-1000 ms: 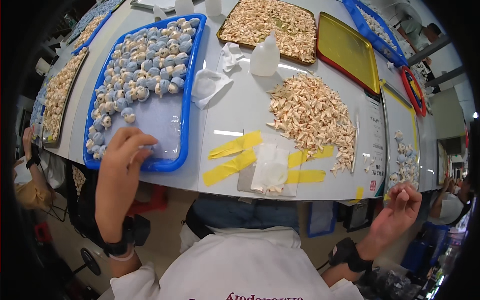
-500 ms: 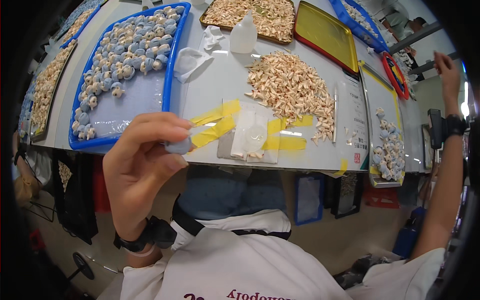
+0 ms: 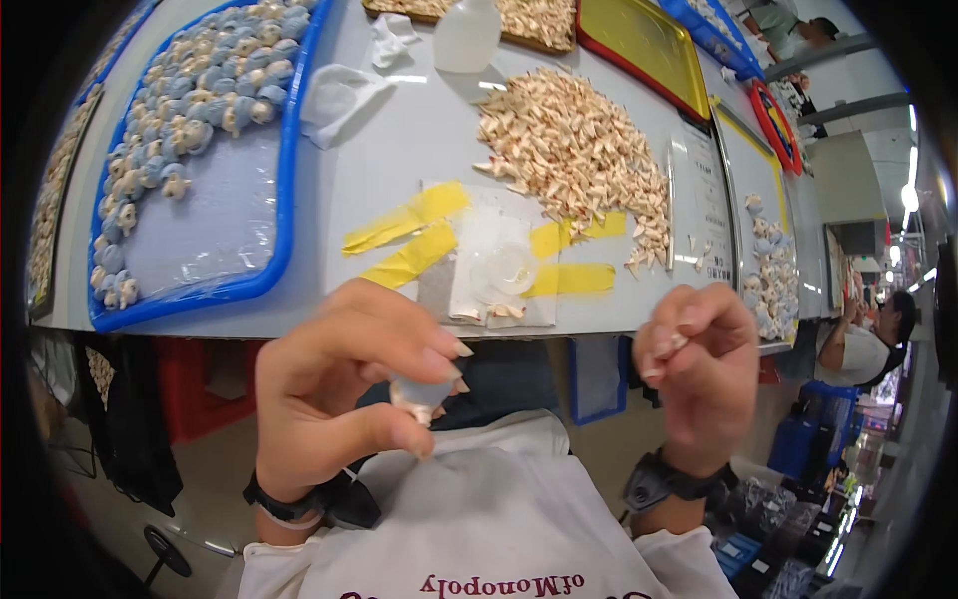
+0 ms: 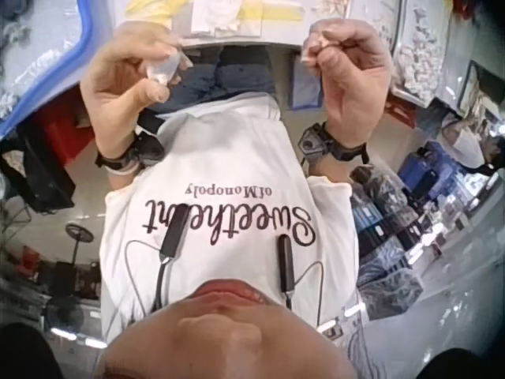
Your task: The person assembles small figurines by attaching tiny pointed parts to the heads of doll-like figures. They pick up a head from a tray, attach a pointed piece, and place the completed figure into a blue tray. The process is repeated for multiple figures.
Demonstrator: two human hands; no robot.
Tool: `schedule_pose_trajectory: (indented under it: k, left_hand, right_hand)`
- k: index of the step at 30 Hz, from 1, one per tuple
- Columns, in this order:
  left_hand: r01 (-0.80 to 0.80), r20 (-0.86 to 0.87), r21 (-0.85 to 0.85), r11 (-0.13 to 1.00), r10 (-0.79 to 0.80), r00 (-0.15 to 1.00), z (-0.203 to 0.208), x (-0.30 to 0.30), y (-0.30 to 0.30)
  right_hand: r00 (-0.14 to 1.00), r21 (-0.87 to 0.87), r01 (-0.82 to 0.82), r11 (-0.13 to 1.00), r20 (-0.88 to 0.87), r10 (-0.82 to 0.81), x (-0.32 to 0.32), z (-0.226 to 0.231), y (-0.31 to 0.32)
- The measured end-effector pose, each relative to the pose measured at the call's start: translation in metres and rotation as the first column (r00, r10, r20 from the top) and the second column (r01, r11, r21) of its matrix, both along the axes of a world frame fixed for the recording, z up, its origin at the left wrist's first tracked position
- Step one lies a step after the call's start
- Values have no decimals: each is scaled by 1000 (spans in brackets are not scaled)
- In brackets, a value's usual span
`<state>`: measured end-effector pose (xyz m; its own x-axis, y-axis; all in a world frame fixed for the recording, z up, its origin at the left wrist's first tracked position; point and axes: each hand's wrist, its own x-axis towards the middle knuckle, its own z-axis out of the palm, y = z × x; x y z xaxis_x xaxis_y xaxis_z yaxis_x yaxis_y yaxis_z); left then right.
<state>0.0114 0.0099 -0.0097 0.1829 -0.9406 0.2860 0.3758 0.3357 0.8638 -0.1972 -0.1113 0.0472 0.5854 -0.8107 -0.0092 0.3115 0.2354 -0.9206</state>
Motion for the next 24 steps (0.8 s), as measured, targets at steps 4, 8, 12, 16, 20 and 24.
schedule_pose_trajectory:
  k: [4,8,12,16,20,24]
  left_hand:
    - [-75,-243,54,996,86,966,-2,-12,-4]
    - [-127,-119,224,966,157,980,0,-19,-10]
    - [-50,93,-18,999,52,994,-21,-2,-18]
    - [-143,-37,158,977,150,988,-12,-10,-16]
    - [-113,-46,106,988,119,992,-17,-5,-15]
    - [-138,63,-24,990,139,988,-26,1,-18]
  right_hand:
    - [992,178,-85,980,105,67,3,-21,5]
    - [994,131,-38,991,108,23,10,-28,5]
    - [988,112,21,993,152,-38,15,-31,1]
    - [993,115,78,990,75,-87,21,-28,0]
    - [977,-110,123,986,-160,-139,28,-21,1]
    - [916,-526,62,848,-307,-257,34,-24,-6]
